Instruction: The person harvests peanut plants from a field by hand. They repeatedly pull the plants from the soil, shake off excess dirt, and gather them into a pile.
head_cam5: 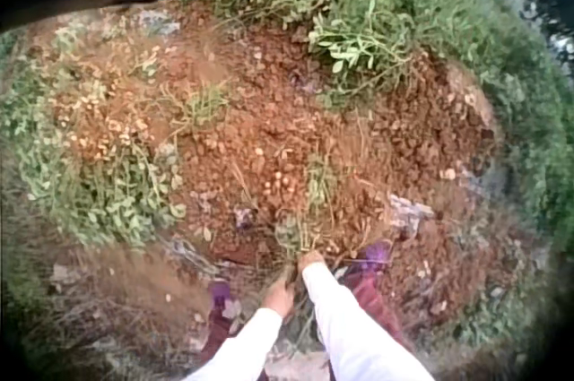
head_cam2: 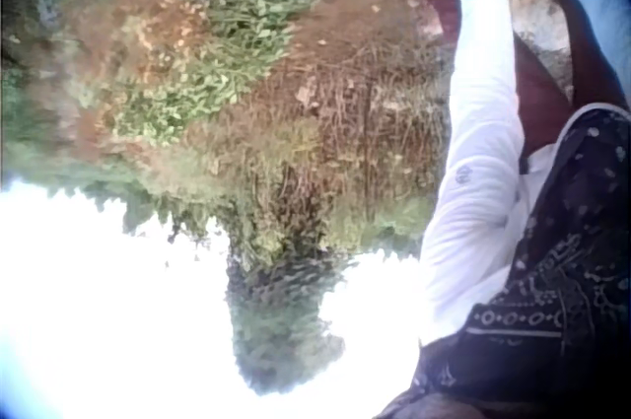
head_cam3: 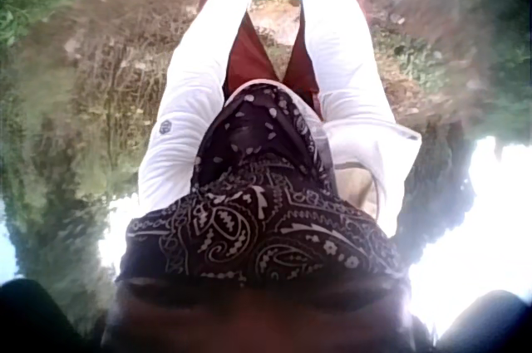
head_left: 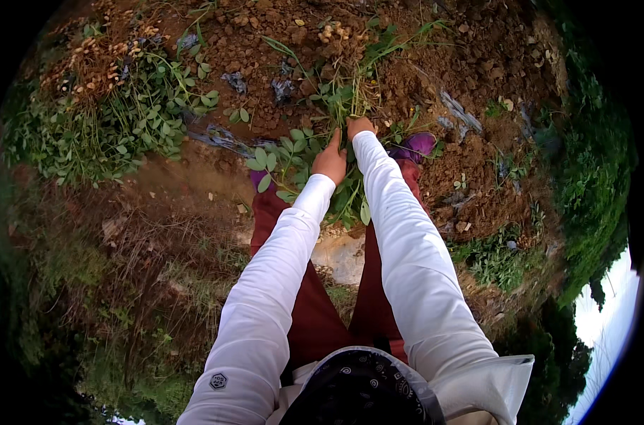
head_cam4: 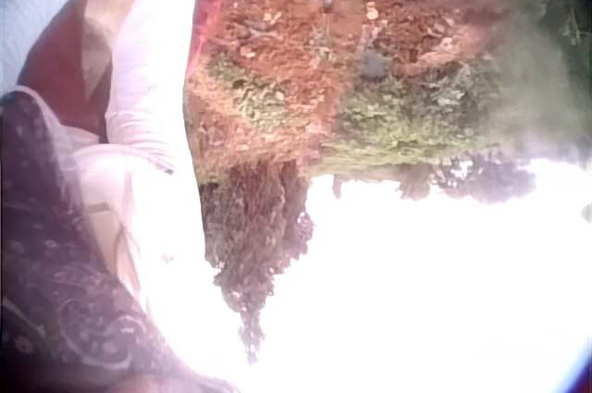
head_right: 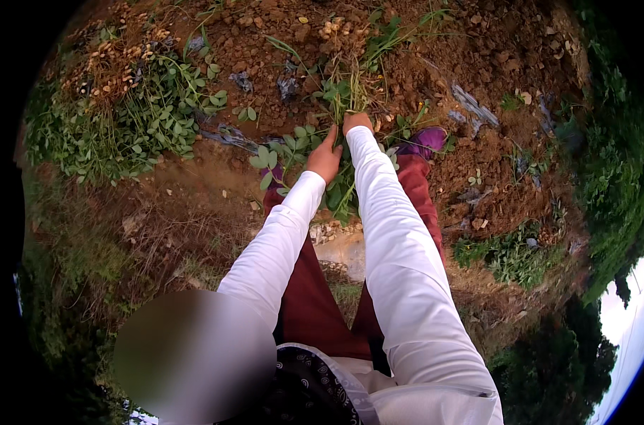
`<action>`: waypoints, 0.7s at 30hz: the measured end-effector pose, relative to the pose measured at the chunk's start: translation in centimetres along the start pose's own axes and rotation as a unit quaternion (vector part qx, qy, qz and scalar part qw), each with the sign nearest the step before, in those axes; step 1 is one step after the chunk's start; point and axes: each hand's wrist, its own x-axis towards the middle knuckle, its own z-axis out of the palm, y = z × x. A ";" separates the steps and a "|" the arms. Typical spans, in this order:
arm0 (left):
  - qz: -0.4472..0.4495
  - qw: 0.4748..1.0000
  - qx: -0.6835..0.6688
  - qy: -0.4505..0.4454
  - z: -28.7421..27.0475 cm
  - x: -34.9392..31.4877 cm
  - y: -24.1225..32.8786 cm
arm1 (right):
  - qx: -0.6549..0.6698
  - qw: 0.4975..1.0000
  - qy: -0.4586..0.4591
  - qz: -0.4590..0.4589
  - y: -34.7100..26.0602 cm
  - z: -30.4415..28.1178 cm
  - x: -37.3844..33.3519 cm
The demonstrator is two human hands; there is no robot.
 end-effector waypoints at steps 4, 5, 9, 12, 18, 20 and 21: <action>-0.018 0.993 -0.109 0.033 2.6 -1.4 -4.5 | 0.101 0.993 0.062 -0.020 5.6 3.7 -1.9; -0.009 0.991 -0.113 0.069 2.2 -2.2 -4.4 | 0.136 0.987 0.064 -0.060 5.0 2.7 -3.7; 0.084 0.985 -0.118 0.089 -2.2 -6.6 6.0 | 0.262 0.933 0.144 -0.200 -0.1 -7.5 -7.7; 0.308 0.915 -0.167 0.201 -5.3 -10.0 12.5 | 0.361 0.807 0.246 -0.398 -5.6 -16.0 -13.1; 0.451 0.812 -0.260 0.263 -8.9 -14.5 22.0 | 0.283 0.720 0.435 -0.461 -10.2 -29.1 -19.6; 0.409 0.837 -0.222 0.287 -9.4 -13.1 21.6 | 0.159 0.755 0.477 -0.420 -11.1 -27.9 -18.0; 0.372 0.858 -0.210 0.286 -8.9 -11.7 20.7 | 0.135 0.774 0.472 -0.401 -10.9 -26.1 -15.8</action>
